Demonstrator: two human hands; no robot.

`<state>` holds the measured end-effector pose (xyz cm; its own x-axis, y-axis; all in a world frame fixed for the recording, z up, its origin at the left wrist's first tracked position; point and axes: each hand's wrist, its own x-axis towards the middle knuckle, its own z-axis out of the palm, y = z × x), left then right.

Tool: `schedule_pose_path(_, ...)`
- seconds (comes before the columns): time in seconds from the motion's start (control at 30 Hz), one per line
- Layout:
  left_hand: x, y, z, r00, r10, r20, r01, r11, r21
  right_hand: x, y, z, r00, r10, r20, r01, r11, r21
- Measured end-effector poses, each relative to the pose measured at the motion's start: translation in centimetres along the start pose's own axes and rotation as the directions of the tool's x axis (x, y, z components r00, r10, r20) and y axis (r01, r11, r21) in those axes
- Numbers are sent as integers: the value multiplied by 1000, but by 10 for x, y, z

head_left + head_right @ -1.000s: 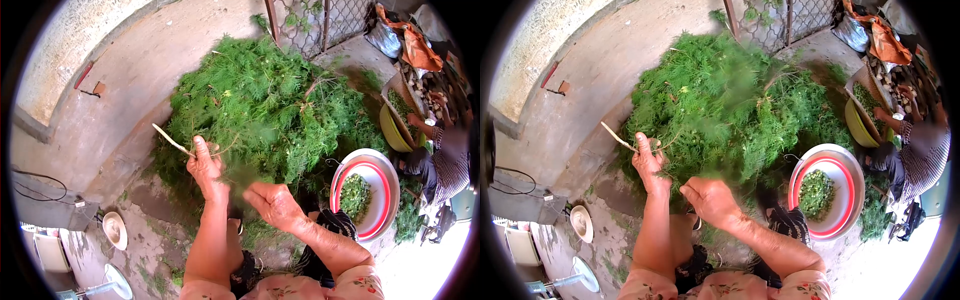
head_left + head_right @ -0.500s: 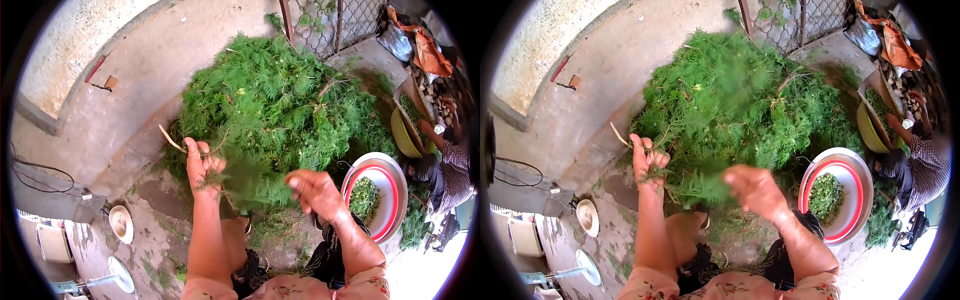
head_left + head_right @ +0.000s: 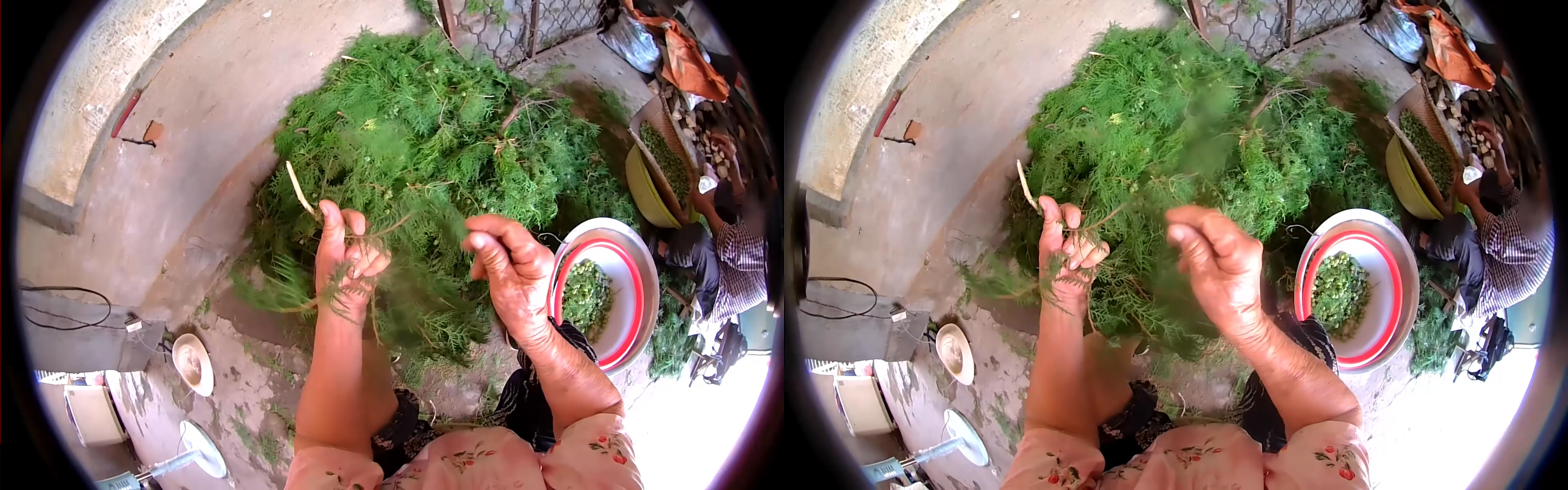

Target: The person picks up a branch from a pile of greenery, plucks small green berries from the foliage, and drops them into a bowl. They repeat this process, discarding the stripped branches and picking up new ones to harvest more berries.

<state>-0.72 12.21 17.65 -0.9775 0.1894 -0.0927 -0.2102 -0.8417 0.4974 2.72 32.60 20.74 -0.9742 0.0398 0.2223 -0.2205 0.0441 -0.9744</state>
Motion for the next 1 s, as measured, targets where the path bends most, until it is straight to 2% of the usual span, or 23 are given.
schedule_pose_path(0.07,3,2,-10,996,-42,78,51,991,-121,4,7,-1,974,4,225,18,995,-96)
schedule_pose_path(0.1,5,2,-15,990,-49,131,69,986,-152,3,12,0,944,107,311,-71,989,-126)
schedule_pose_path(0.13,8,3,-19,981,-57,184,91,979,-180,3,11,-1,842,352,409,-319,936,-151)
schedule_pose_path(0.2,11,2,-22,966,-75,249,131,967,-218,-2,18,5,763,438,476,-411,897,-166)
schedule_pose_path(0.23,13,1,-22,962,-83,261,145,963,-228,-7,29,10,829,281,484,-225,959,-171)
schedule_pose_path(0.33,16,-3,-24,960,-101,262,169,953,-252,-12,27,17,850,146,506,-1,961,-276)
schedule_pose_path(0.4,17,-7,-22,968,-110,226,169,951,-260,-12,27,18,832,174,527,-2,950,-311)
schedule_pose_path(0.43,18,-9,-26,953,-135,272,213,936,-280,-11,28,18,823,186,537,1,945,-328)
schedule_pose_path(0.53,19,-17,-10,992,-126,27,129,974,-185,-11,31,17,817,286,501,-126,936,-328)
schedule_pose_path(0.57,14,-21,0,969,24,-247,6,993,119,-10,36,16,797,317,514,-208,943,-259)
schedule_pose_path(0.67,10,-27,20,958,123,-261,-82,984,161,-5,43,11,734,419,534,-437,894,-101)
schedule_pose_path(0.7,8,-24,34,953,50,-298,-22,995,97,-3,40,10,712,470,522,-508,858,-80)
schedule_pose_path(0.73,8,-23,31,967,34,-253,-4,993,116,-1,37,9,684,519,512,-576,815,-57)
schedule_pose_path(0.77,6,-22,24,978,17,-207,11,990,138,3,30,6,675,503,539,-607,794,19)
schedule_pose_path(0.8,6,-23,18,987,-1,-158,26,987,160,1,50,5,756,373,538,-429,903,-24)
schedule_pose_path(0.83,8,-27,16,959,0,-282,82,957,277,-6,89,5,808,232,542,-232,970,-69)
schedule_pose_path(0.87,8,-28,15,964,-37,-262,139,913,383,-6,81,0,782,225,582,-284,959,12)
schedule_pose_path(0.93,1,-32,27,986,-69,-152,130,888,441,-7,64,-10,725,208,657,-401,903,156)
schedule_pose_path(0.97,0,-33,28,992,-47,-120,101,859,503,-6,69,-9,702,250,667,-231,966,-118)
schedule_pose_path(1.0,-1,-33,27,990,-55,-128,109,878,466,-6,70,-8,696,306,650,-183,950,-252)
